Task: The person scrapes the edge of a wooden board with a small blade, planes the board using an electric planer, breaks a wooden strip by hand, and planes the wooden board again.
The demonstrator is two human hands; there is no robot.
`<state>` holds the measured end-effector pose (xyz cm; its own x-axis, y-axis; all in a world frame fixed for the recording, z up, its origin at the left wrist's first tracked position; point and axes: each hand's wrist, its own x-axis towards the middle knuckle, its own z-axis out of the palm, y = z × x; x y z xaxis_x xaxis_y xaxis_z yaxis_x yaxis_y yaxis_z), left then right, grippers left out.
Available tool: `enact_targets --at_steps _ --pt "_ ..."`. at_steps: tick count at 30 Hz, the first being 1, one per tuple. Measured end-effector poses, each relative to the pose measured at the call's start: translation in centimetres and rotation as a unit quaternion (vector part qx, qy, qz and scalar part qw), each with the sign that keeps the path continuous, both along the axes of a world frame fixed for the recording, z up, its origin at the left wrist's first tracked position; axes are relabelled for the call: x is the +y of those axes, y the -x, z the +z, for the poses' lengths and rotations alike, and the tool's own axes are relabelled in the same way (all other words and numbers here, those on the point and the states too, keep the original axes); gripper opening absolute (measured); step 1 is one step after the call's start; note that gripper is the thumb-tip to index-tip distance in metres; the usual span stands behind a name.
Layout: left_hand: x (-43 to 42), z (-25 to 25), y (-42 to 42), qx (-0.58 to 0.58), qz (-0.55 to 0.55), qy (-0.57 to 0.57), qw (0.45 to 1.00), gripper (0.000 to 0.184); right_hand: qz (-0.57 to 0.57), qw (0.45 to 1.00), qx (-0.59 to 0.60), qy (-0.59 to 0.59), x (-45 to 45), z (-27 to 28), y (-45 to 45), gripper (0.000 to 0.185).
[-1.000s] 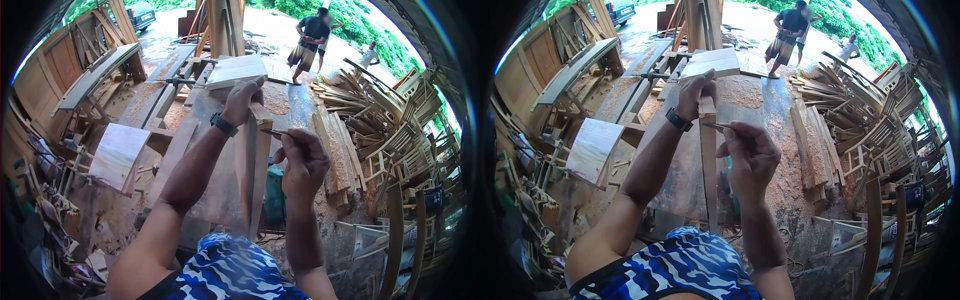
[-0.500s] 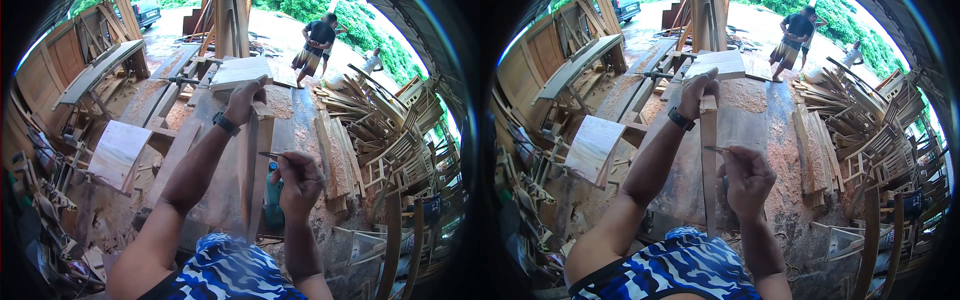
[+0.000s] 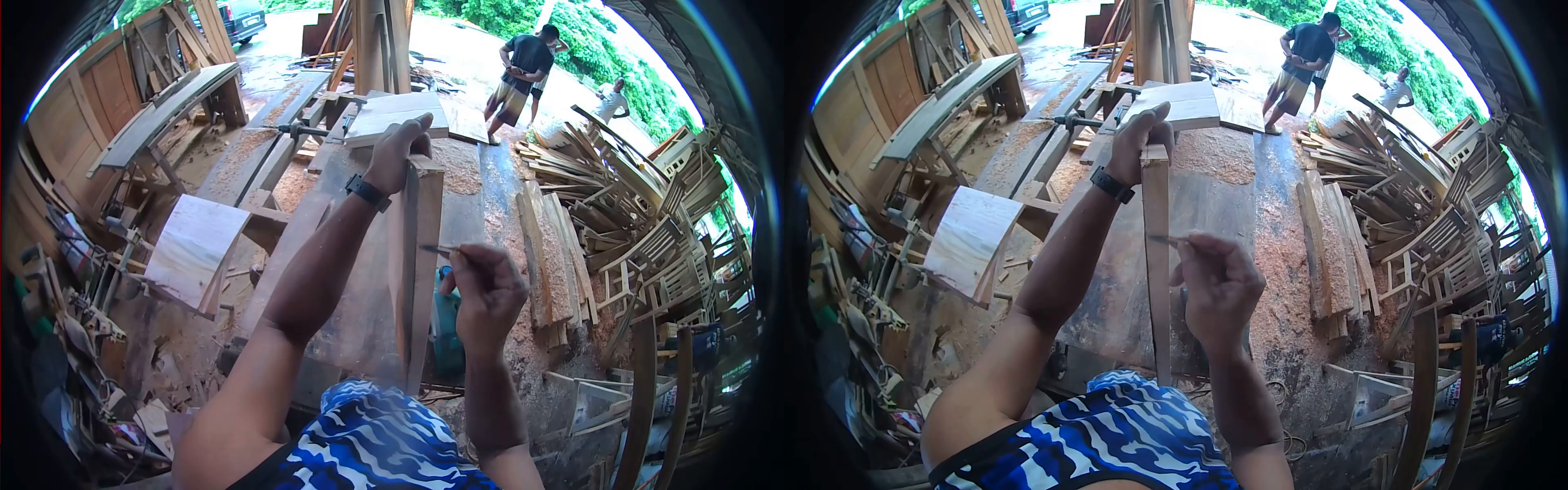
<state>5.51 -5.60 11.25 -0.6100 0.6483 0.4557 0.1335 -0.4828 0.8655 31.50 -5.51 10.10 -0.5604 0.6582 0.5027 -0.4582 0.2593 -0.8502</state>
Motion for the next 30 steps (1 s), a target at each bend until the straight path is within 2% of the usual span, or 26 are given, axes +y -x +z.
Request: enact_targets --at_steps 4,9,12,14,18,20,22,24,30 --pt "0.3 0.0 0.2 0.004 0.012 -0.006 1.0 0.056 0.004 1.0 0.001 0.019 0.1 -1.0 -0.4 0.008" --pt "0.9 0.1 -0.1 0.001 -0.012 0.017 1.0 0.057 -0.012 0.999 0.043 -0.003 1.7 4.2 3.5 0.009" --pt "1.2 0.1 -0.1 -0.002 0.01 0.025 1.0 0.057 -0.003 0.998 0.056 -0.012 2.4 5.0 4.4 0.009" --pt "1.9 -0.4 0.9 0.049 0.028 -0.007 0.998 0.051 -0.013 0.999 0.033 -0.019 2.0 3.6 3.3 0.009" --pt "1.8 -0.1 1.6 0.012 0.038 -0.006 0.999 0.045 -0.015 0.999 -0.048 -0.009 0.6 -1.9 -1.1 0.01" --pt "2.0 -0.2 2.4 -0.008 0.029 -0.01 1.0 0.044 0.006 0.999 -0.051 0.015 -0.1 -4.9 -3.2 0.009" --pt "1.8 0.1 2.4 -0.025 0.015 -0.013 0.999 0.044 0.022 0.998 -0.052 0.04 -0.4 -5.3 -3.5 0.009" --pt "1.6 0.3 2.0 -0.048 0.011 -0.009 0.999 0.051 0.02 0.998 -0.041 0.052 -0.5 -4.9 -3.3 0.008" --pt "2.9 -0.8 3.5 -0.074 -0.019 -0.034 0.997 0.045 -0.014 0.999 0.006 -0.029 2.3 1.4 3.4 0.009"
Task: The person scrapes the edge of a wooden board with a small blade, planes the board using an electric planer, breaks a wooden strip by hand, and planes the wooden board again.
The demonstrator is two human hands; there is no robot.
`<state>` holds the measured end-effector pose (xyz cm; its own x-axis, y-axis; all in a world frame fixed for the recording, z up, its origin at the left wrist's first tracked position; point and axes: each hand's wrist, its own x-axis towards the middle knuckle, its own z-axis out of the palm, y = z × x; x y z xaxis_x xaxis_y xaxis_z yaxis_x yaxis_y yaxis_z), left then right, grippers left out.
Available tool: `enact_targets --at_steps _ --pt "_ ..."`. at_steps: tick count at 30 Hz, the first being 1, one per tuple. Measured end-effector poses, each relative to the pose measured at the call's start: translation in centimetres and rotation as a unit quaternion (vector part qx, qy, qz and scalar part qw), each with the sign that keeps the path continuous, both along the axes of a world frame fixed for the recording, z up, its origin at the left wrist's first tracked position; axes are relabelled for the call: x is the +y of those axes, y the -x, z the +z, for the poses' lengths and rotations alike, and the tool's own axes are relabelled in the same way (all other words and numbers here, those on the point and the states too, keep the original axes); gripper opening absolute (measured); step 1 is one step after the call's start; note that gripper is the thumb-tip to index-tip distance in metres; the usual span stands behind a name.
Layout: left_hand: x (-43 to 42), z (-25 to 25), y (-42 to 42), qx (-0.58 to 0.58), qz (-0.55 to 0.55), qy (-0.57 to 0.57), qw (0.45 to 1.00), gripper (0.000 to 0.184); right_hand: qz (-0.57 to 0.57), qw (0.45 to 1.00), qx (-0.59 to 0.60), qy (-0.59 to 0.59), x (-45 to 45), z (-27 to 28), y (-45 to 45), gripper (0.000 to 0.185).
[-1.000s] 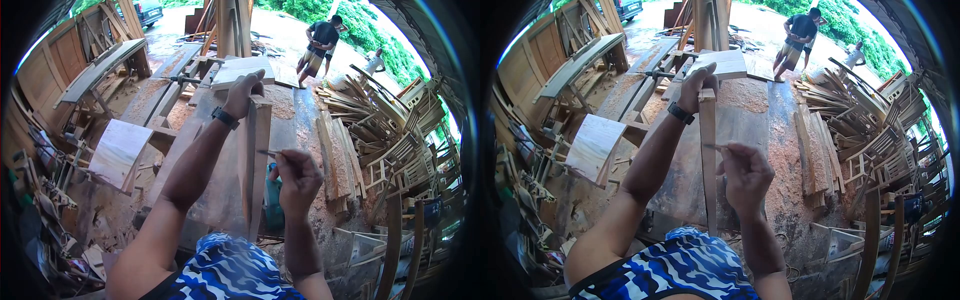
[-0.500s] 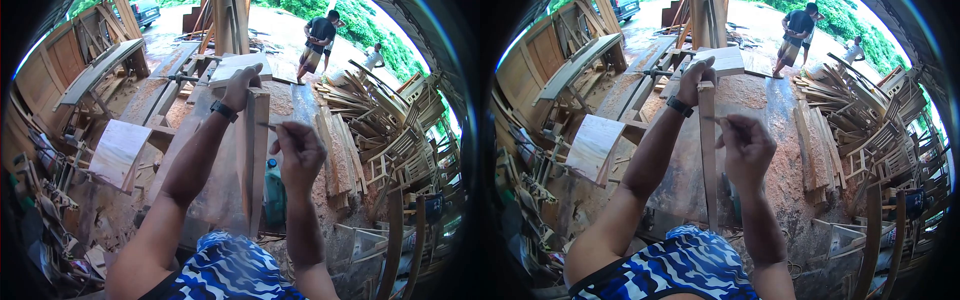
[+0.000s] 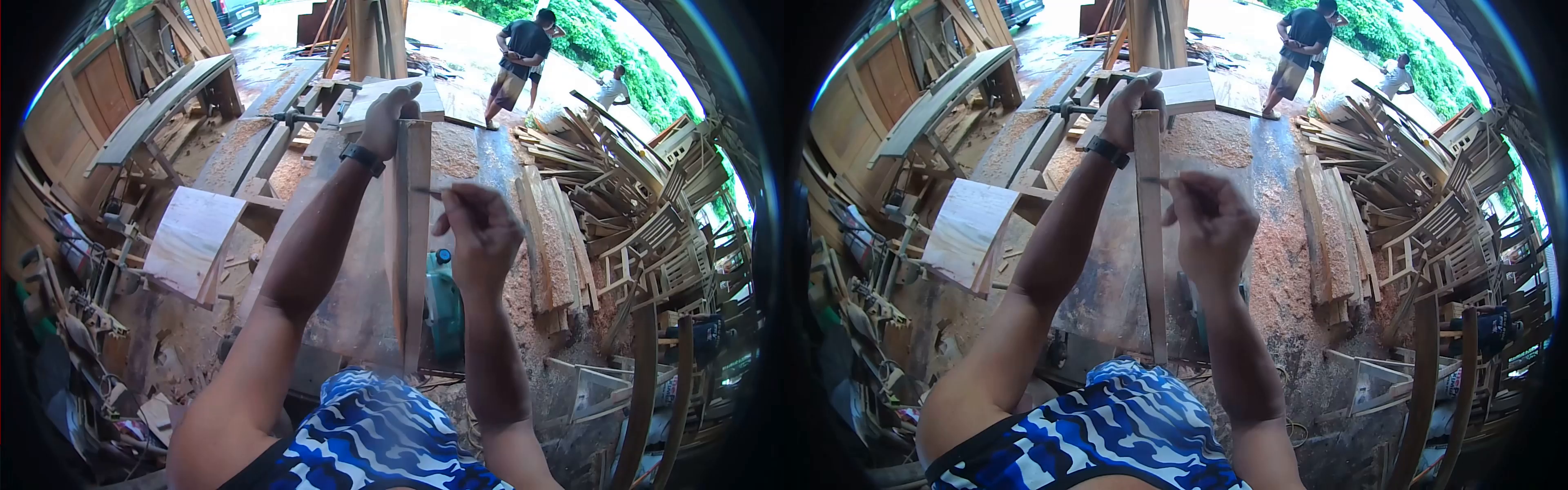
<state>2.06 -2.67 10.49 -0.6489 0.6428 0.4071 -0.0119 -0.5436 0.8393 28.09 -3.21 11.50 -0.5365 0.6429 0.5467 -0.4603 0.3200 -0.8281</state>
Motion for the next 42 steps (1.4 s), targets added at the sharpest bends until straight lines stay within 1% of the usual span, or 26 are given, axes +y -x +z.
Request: enact_targets --at_steps 1,3,5,6,7,11,14,15,16,17,19,21,23,26,29,31,33,34,35,36,37,38,39,40,41,42 --pt "0.0 0.0 0.0 -0.012 -0.004 -0.018 1.0 0.044 -0.004 1.0 0.014 -0.007 0.4 1.1 1.1 0.009" --pt "0.3 -0.7 1.5 -0.004 -0.055 -0.002 0.998 0.042 0.003 1.0 0.024 -0.003 1.0 2.9 2.5 0.01" --pt "0.5 -0.6 1.4 0.008 0.037 0.007 0.999 0.047 0.021 0.999 0.036 0.001 1.3 2.5 2.5 0.012" --pt "0.7 -0.9 2.0 0.009 0.027 0.014 0.999 0.054 0.004 1.0 0.01 -0.002 0.9 1.9 1.8 0.01" --pt "0.7 -0.8 2.1 0.007 0.03 0.013 0.999 0.054 -0.01 1.0 -0.015 -0.009 0.7 1.4 1.2 0.009" --pt "0.9 -0.7 3.2 -0.005 0.044 -0.004 0.999 0.057 0.028 0.998 -0.048 0.027 -0.8 -4.5 -3.1 0.007" --pt "0.5 -0.1 3.6 -0.077 0.015 0.044 0.996 0.056 0.063 0.992 -0.072 0.078 -2.4 -7.7 -6.4 0.008" --pt "0.6 0.1 3.5 -0.078 0.016 0.044 0.996 0.056 0.064 0.992 -0.073 0.078 -2.7 -8.7 -7.2 0.008" --pt "0.7 0.3 3.4 -0.046 0.032 0.019 0.998 0.044 0.063 0.991 -0.079 0.093 -3.0 -9.5 -7.9 0.008" --pt "0.8 0.3 3.3 -0.016 0.049 -0.004 0.999 0.054 0.062 0.989 -0.085 0.108 -3.2 -10.0 -8.2 0.009" --pt "0.7 0.8 2.8 -0.031 0.057 -0.006 0.998 0.053 0.05 0.989 -0.082 0.111 -2.9 -9.2 -7.4 0.009" --pt "1.1 0.7 3.0 -0.043 0.063 -0.007 0.997 0.052 0.047 0.996 -0.06 0.037 -1.8 -7.8 -5.3 0.009" --pt "1.9 -0.1 4.6 -0.055 0.028 -0.026 0.998 0.045 0.023 0.998 -0.051 0.022 -0.9 -5.6 -2.5 0.01" --pt "1.9 0.5 4.1 -0.052 0.018 -0.06 0.997 0.043 0.018 0.999 -0.028 0.026 0.3 -2.2 1.7 0.009" --pt "1.6 0.6 4.5 -0.022 0.042 -0.036 0.998 0.046 0.028 0.998 -0.015 0.053 0.3 -2.5 1.8 0.008" --pt "2.1 0.0 5.9 -0.033 0.059 -0.029 0.997 0.047 0.039 0.997 -0.008 0.068 0.0 -3.5 1.0 0.008" --pt "3.1 -1.7 9.6 -0.016 0.01 -0.073 0.997 0.038 0.022 0.995 -0.082 0.05 -1.0 -5.8 -2.1 0.006" --pt "3.4 -2.4 11.3 0.045 0.019 -0.041 0.998 0.03 0.042 0.995 -0.075 0.045 -1.3 -7.2 -3.4 0.006" --pt "3.5 -2.7 11.3 0.042 0.023 -0.041 0.998 0.03 0.062 0.995 -0.068 0.039 -1.6 -8.5 -4.6 0.006" --pt "4.0 -2.8 11.1 0.162 0.159 0.0 0.974 0.028 0.065 0.995 -0.07 0.039 -2.3 -9.6 -6.0 0.006" --pt "4.5 -2.8 11.3 0.276 0.29 0.042 0.915 0.027 0.068 0.992 -0.078 0.075 -2.9 -10.5 -7.4 0.008" --pt "4.6 -2.5 11.7 0.111 0.167 -0.025 0.979 0.026 0.07 0.987 -0.086 0.113 -3.2 -11.1 -7.9 0.01" --pt "4.6 -2.6 12.1 0.11 0.168 -0.024 0.979 0.026 0.071 0.987 -0.087 0.113 -3.1 -11.1 -7.8 0.01" --pt "4.7 -2.9 12.3 0.212 0.249 0.003 0.945 0.027 0.069 0.987 -0.077 0.122 -3.0 -11.2 -7.6 0.011" --pt "4.9 -3.1 12.4 0.311 0.323 0.03 0.893 0.028 0.063 0.987 -0.067 0.132 -3.0 -11.2 -7.6 0.011" --pt "5.1 -2.8 12.6 0.098 0.173 -0.01 0.98 0.026 0.066 0.987 -0.075 0.126 -2.6 -10.3 -6.7 0.011"
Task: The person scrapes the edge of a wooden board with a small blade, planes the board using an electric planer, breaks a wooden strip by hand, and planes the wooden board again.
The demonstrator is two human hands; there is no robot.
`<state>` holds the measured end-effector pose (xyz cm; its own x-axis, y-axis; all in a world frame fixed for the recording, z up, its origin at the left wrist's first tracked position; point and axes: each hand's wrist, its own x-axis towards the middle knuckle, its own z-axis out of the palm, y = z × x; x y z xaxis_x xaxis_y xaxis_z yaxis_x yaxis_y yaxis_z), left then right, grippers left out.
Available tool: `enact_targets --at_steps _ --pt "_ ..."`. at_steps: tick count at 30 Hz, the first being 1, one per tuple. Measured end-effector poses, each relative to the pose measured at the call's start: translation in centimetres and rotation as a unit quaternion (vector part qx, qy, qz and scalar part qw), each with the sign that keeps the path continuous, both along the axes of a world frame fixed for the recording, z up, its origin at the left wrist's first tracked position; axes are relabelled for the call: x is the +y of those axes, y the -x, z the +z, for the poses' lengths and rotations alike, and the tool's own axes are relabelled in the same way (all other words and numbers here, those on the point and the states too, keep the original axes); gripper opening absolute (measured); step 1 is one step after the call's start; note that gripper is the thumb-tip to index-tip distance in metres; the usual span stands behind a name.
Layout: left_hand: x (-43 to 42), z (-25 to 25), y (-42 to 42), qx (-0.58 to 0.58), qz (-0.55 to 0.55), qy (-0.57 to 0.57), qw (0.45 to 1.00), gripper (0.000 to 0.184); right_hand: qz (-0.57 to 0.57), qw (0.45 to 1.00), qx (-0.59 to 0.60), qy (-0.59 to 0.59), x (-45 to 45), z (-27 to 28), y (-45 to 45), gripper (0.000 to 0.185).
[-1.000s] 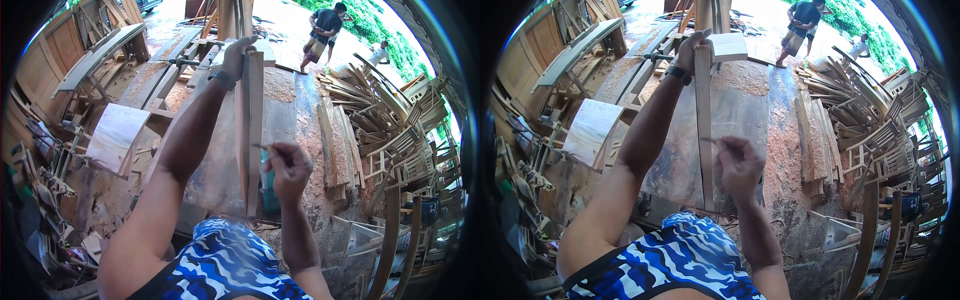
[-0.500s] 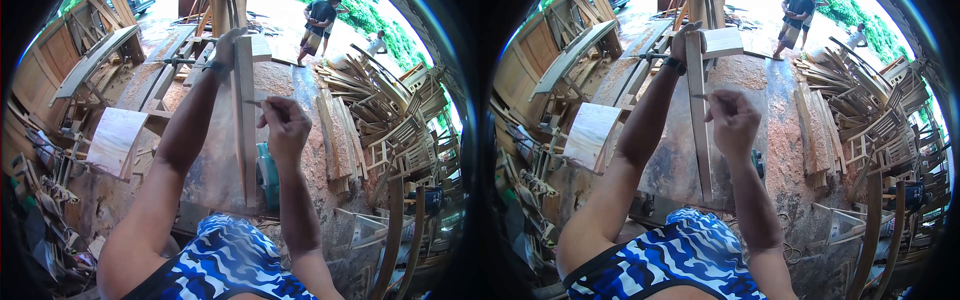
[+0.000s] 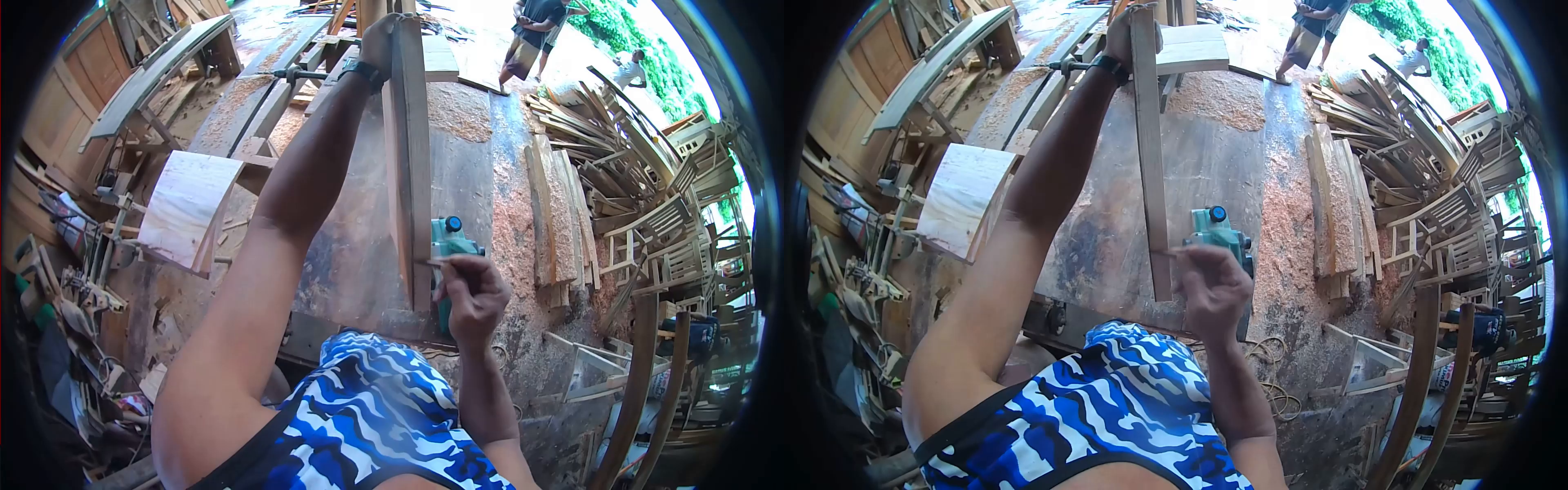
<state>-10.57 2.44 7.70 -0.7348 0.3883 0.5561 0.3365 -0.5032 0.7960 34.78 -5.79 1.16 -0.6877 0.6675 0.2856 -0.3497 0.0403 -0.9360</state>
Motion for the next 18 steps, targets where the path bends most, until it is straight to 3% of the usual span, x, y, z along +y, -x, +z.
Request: enact_targets --at_steps 1,3,4,7,14,18 --pt "0.3 -0.2 0.4 0.0 -0.004 0.001 1.0 0.026 -0.004 1.0 0.0 0.001 0.6 1.0 1.2 0.011" --pt "1.1 -1.6 2.0 -0.163 -0.136 -0.096 0.972 0.034 -0.019 0.997 -0.01 -0.068 1.7 2.9 4.2 0.009" --pt "2.5 -2.4 4.2 -0.19 -0.22 -0.148 0.945 0.032 -0.023 0.997 -0.01 -0.067 2.1 4.0 5.9 0.009" --pt "1.2 -0.7 0.9 -0.215 -0.296 -0.172 0.915 0.03 -0.036 0.998 0.04 -0.037 2.7 5.6 8.4 0.008" --pt "2.2 -2.3 5.5 -0.17 -0.212 -0.101 0.957 0.035 -0.003 0.998 -0.031 -0.055 1.4 1.2 2.3 0.009" --pt "2.4 -2.8 6.9 -0.166 -0.198 -0.087 0.962 0.034 0.0 0.999 -0.038 -0.004 1.4 1.2 2.5 0.009"
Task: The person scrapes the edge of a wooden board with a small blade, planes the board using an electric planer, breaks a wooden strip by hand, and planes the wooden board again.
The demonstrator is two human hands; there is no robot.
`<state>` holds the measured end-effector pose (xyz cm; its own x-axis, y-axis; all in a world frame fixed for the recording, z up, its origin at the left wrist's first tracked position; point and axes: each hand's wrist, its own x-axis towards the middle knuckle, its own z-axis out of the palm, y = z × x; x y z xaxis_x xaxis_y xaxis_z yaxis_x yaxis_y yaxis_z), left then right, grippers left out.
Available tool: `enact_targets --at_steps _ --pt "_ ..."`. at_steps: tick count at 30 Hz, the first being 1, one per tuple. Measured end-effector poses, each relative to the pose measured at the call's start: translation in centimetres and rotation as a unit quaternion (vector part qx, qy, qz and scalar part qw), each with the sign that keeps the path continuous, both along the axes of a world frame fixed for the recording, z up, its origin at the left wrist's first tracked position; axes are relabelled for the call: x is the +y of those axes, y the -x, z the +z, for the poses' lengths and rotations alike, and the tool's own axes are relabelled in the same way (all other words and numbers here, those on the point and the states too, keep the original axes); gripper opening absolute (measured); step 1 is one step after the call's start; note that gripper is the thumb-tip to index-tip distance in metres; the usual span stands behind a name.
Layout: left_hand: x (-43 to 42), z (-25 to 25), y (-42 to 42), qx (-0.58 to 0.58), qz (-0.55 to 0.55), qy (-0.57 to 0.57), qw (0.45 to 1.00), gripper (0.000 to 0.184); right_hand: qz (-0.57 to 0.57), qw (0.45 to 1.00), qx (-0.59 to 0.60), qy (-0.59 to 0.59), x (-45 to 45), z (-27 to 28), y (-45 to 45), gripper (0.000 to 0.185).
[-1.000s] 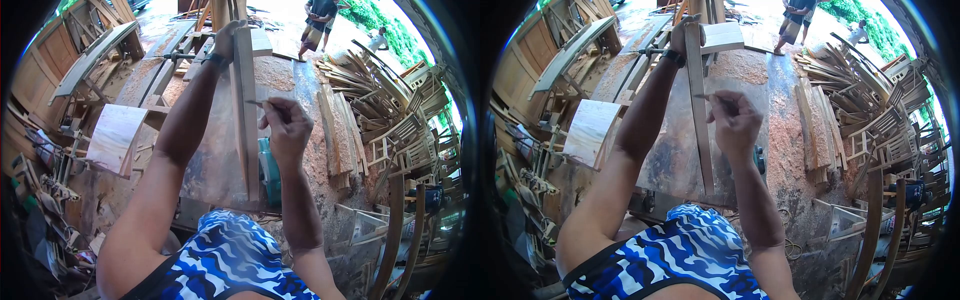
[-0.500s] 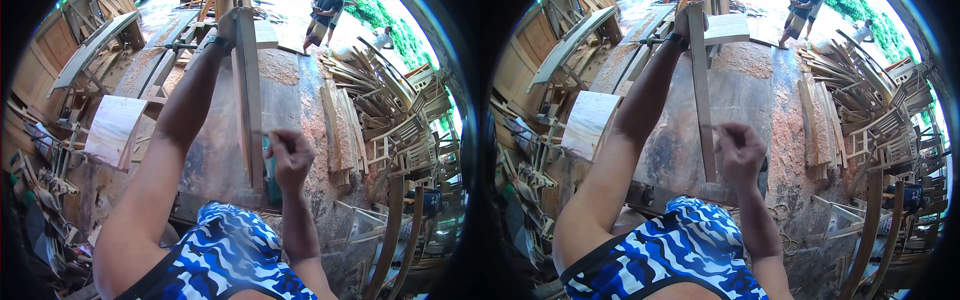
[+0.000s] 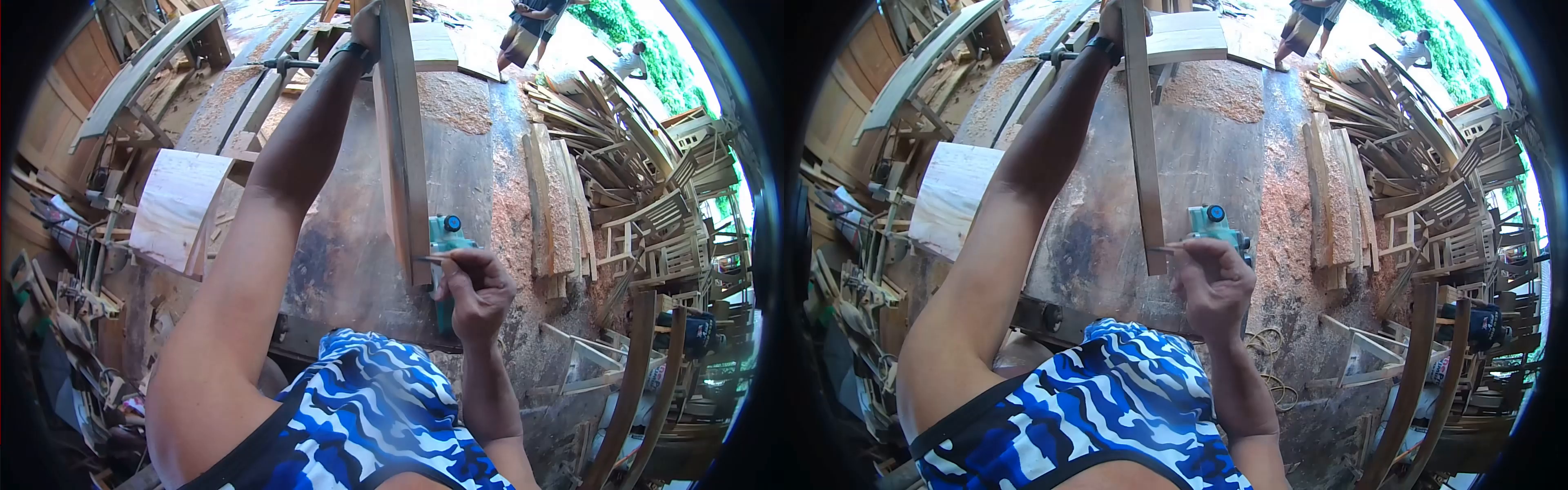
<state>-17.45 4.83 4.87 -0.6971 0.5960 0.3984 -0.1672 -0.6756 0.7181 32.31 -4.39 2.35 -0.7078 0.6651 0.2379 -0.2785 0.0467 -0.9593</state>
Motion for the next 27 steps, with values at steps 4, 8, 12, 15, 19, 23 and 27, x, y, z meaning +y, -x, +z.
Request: enact_targets --at_steps 4,8,12,15,19,23,27 --pt "0.8 -0.4 1.4 -0.002 -0.003 0.008 1.0 0.034 -0.014 0.999 0.001 -0.029 2.2 2.7 5.6 0.007" --pt "1.3 -1.0 3.1 -0.006 0.002 0.016 1.0 0.033 0.001 0.999 0.014 -0.031 3.7 4.0 9.0 0.005" --pt "1.7 -2.1 4.9 -0.009 0.016 0.026 0.999 0.032 -0.009 0.997 -0.057 -0.055 2.8 3.2 5.5 0.005" --pt "2.1 -2.8 6.0 -0.016 0.025 0.029 0.999 0.032 -0.004 0.999 -0.04 -0.017 2.3 3.0 4.5 0.006" --pt "3.0 -3.5 6.8 -0.017 0.025 0.04 0.999 0.031 0.005 0.999 -0.042 -0.002 3.4 4.0 8.3 0.006" --pt "3.8 -4.2 7.4 -0.022 0.031 0.045 0.998 0.031 -0.007 0.999 -0.042 -0.02 4.9 4.7 11.4 0.007" --pt "4.2 -5.1 8.4 -0.027 0.048 0.049 0.997 0.03 0.005 0.998 -0.044 -0.038 4.6 4.3 8.6 0.007"
